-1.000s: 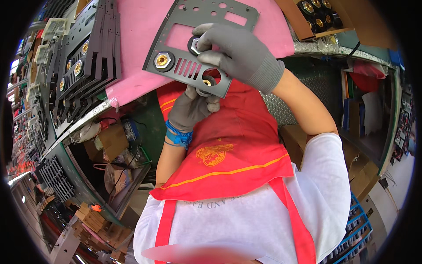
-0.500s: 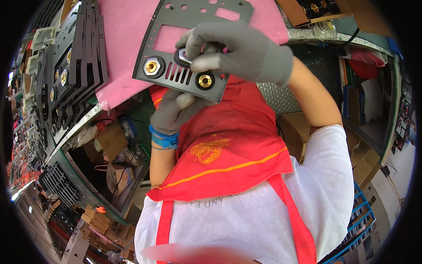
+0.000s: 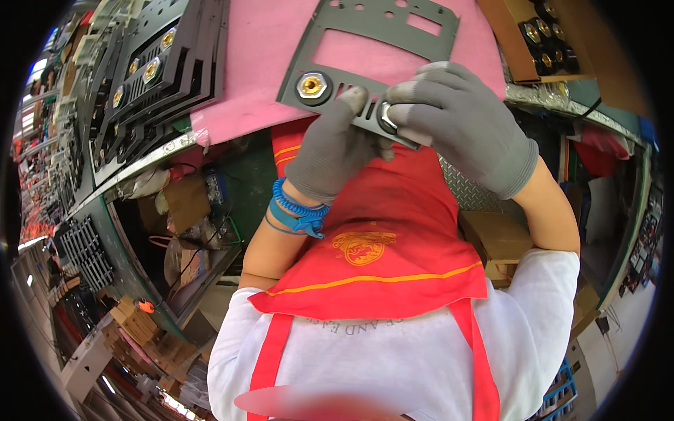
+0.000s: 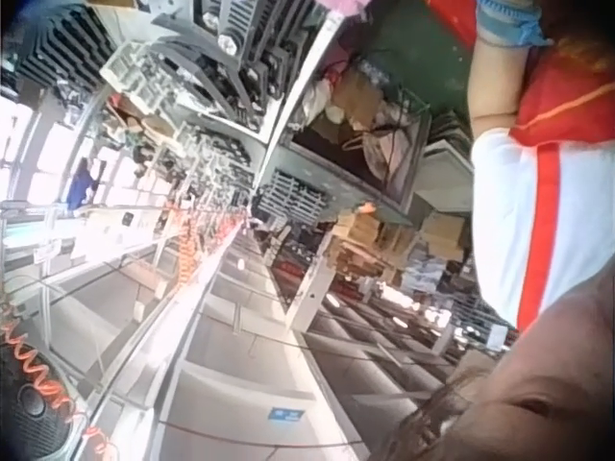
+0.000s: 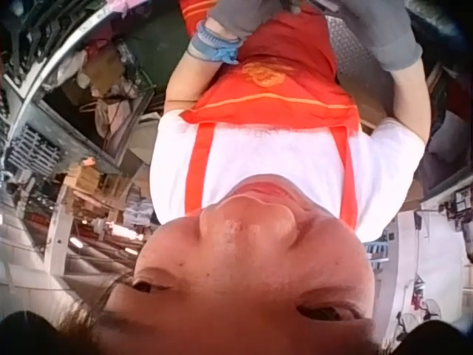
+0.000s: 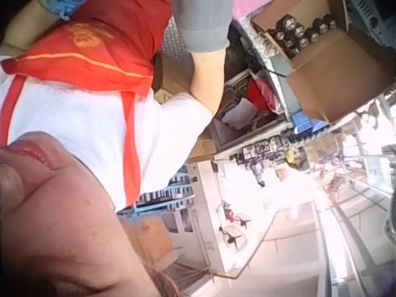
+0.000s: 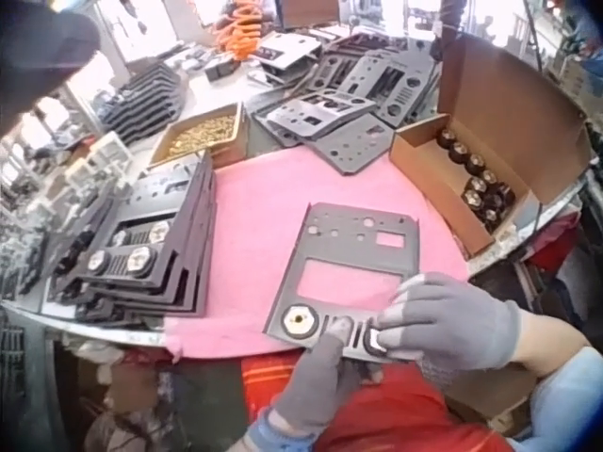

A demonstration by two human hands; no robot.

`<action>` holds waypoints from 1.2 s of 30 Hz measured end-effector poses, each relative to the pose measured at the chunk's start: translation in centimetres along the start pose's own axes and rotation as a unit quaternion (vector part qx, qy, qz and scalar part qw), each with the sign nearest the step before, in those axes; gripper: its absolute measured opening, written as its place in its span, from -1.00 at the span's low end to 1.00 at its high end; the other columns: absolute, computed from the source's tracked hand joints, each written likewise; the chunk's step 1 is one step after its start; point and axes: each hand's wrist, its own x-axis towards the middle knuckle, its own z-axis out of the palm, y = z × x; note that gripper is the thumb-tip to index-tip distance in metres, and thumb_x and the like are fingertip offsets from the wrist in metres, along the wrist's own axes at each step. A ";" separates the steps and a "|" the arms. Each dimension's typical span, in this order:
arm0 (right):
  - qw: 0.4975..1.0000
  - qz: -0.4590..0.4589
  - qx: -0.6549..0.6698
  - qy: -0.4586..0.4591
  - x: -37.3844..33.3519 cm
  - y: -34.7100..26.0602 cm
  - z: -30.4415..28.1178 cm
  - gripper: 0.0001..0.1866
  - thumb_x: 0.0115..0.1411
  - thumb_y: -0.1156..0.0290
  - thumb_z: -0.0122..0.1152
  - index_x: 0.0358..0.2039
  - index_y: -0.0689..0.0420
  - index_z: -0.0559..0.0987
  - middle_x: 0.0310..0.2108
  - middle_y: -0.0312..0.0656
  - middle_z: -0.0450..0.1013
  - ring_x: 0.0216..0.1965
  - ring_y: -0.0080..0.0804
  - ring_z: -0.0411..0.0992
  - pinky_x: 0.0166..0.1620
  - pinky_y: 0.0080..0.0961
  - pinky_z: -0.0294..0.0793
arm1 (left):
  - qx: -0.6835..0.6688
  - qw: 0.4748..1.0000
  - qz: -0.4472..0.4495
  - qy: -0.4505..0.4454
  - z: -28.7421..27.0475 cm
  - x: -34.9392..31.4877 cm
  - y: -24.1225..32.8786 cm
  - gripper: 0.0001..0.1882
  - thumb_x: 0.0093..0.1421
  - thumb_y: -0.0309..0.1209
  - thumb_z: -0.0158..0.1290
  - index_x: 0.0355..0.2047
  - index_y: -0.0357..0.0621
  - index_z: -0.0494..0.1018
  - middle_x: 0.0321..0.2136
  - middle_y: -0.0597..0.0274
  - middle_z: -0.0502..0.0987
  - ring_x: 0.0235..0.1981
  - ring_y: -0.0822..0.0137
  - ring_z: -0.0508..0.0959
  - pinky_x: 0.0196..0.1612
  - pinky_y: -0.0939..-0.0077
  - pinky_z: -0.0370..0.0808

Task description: Assembling metal panels by inserting and securing circular components and nuts into pre-cut holes.

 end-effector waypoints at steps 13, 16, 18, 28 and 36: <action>0.998 0.033 -0.044 -0.028 0.6 -0.2 -1.3 -0.73 0.00 0.35 0.30 -0.25 0.01 0.51 -0.24 -0.27 0.44 -0.10 -0.22 0.38 0.08 -0.26 0.26 | -0.026 0.998 0.002 0.057 1.2 -0.2 0.5 -0.54 0.33 -0.06 -0.23 -0.34 -0.23 0.45 -0.50 0.16 0.51 -0.55 0.35 0.48 -0.42 0.48 0.47; 0.999 0.011 -0.049 -0.015 -0.1 0.5 0.0 -0.74 0.00 0.35 0.30 -0.26 0.01 0.52 -0.21 -0.28 0.44 -0.07 -0.18 0.36 0.08 -0.22 0.26 | -0.049 0.999 0.002 0.015 0.2 0.2 -0.2 -0.68 0.34 -0.15 -0.17 -0.24 -0.14 0.42 -0.38 0.18 0.53 -0.44 0.29 0.51 -0.38 0.35 0.48; 0.996 0.035 -0.070 -0.043 0.3 -0.1 -0.5 -0.75 0.00 0.36 0.30 -0.26 0.01 0.51 -0.20 -0.29 0.44 -0.08 -0.20 0.37 0.08 -0.22 0.26 | -0.048 0.998 -0.004 0.026 0.8 0.0 0.2 -0.67 0.34 -0.15 -0.17 -0.24 -0.15 0.42 -0.38 0.19 0.53 -0.44 0.30 0.51 -0.38 0.35 0.48; 0.998 0.033 -0.034 -0.032 0.0 0.1 -0.3 -0.66 0.00 0.46 0.27 -0.15 0.03 0.52 -0.14 -0.27 0.44 -0.12 -0.25 0.40 0.00 -0.29 0.27 | -0.024 1.000 0.002 0.010 0.4 0.1 -0.1 -0.64 0.36 -0.14 -0.21 -0.23 -0.16 0.43 -0.38 0.20 0.52 -0.42 0.33 0.49 -0.37 0.40 0.47; 0.997 0.074 0.004 -0.022 0.4 -0.7 -0.6 -0.69 0.01 0.54 0.23 -0.17 0.09 0.51 -0.18 -0.22 0.46 -0.15 -0.19 0.41 -0.06 -0.32 0.34 | -0.010 1.000 0.010 0.014 0.1 0.1 -0.2 -0.64 0.37 -0.15 -0.23 -0.21 -0.17 0.42 -0.35 0.19 0.51 -0.40 0.33 0.49 -0.36 0.39 0.47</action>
